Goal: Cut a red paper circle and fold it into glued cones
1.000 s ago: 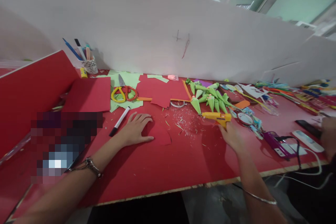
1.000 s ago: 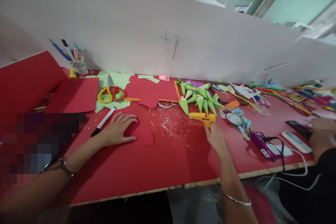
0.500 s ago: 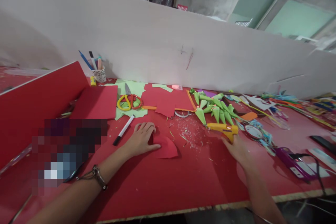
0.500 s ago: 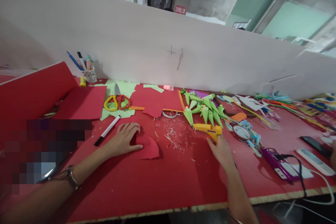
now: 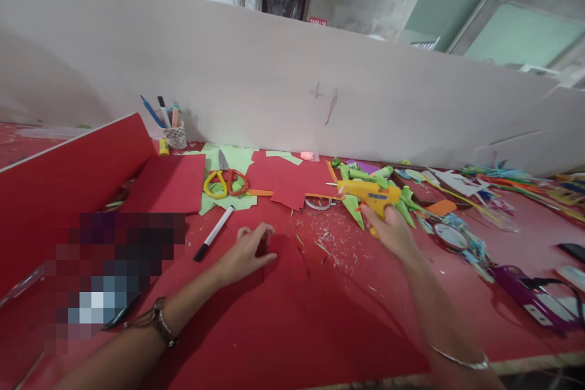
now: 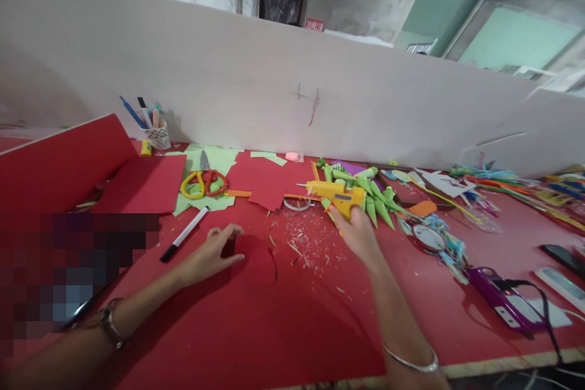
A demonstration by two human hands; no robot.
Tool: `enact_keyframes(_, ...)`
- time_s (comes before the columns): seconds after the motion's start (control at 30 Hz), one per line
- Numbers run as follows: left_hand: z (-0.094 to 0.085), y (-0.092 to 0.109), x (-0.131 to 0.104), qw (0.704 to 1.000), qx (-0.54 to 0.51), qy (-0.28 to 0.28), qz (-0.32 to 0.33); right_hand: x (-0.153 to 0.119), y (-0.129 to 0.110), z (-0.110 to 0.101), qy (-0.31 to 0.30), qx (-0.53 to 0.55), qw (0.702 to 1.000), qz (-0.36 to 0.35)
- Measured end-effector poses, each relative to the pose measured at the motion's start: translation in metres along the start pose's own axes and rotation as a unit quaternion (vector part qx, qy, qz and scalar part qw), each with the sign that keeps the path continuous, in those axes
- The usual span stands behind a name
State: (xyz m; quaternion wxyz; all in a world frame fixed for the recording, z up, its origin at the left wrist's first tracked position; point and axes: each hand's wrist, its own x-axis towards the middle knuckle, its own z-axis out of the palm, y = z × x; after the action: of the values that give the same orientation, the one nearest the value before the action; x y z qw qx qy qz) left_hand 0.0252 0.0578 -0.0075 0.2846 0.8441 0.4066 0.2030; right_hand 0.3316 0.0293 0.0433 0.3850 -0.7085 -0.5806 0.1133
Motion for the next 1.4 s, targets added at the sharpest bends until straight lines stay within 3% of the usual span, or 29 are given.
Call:
enact_keyframes(0.13,-0.01,-0.003,0.002,0.998,-0.06,-0.004,-0.02,0.002,0.012,0.028,-0.015,0.041,0.999,-0.002)
enact_keyframes(0.23,-0.016,-0.004,0.002,0.992,-0.113,0.009,-0.051,-0.002,0.021,0.037,-0.024,0.045,0.999,-0.004)
enact_keyframes(0.37,-0.018,-0.001,-0.001,0.981,-0.16,0.032,-0.103,-0.007,0.023,0.038,-0.019,0.038,0.999,0.0)
enact_keyframes(0.57,-0.011,0.004,-0.002,0.972,-0.201,-0.004,-0.122,-0.009,0.021,0.039,-0.017,0.032,0.999,0.008)
enact_keyframes(0.7,-0.008,0.001,-0.002,0.954,-0.242,0.004,-0.179,-0.01,0.021,0.042,-0.021,0.033,0.999,0.014)
enact_keyframes(0.87,-0.01,0.004,-0.003,0.951,-0.21,0.02,-0.225,-0.01,0.024,0.04,-0.021,0.024,0.999,0.026)
enact_keyframes(0.97,-0.011,0.005,-0.005,0.975,-0.126,0.041,-0.177,-0.007,0.03,0.033,-0.031,0.005,0.999,0.023)
enact_keyframes(1.07,-0.011,0.004,-0.007,0.994,-0.027,0.058,-0.091,-0.003,0.039,0.026,0.003,-0.023,1.0,0.001)
enact_keyframes(1.13,-0.011,0.004,-0.007,0.998,0.002,0.036,-0.046,0.0,0.046,0.022,0.01,-0.034,0.999,-0.01)
enact_keyframes(1.3,-0.013,0.007,-0.01,0.999,0.023,-0.036,0.028,0.004,0.06,0.018,-0.079,-0.057,0.995,-0.001)
enact_keyframes(1.4,-0.01,0.009,-0.013,0.994,0.035,-0.077,0.069,0.004,0.064,0.016,-0.102,-0.05,0.994,-0.005)
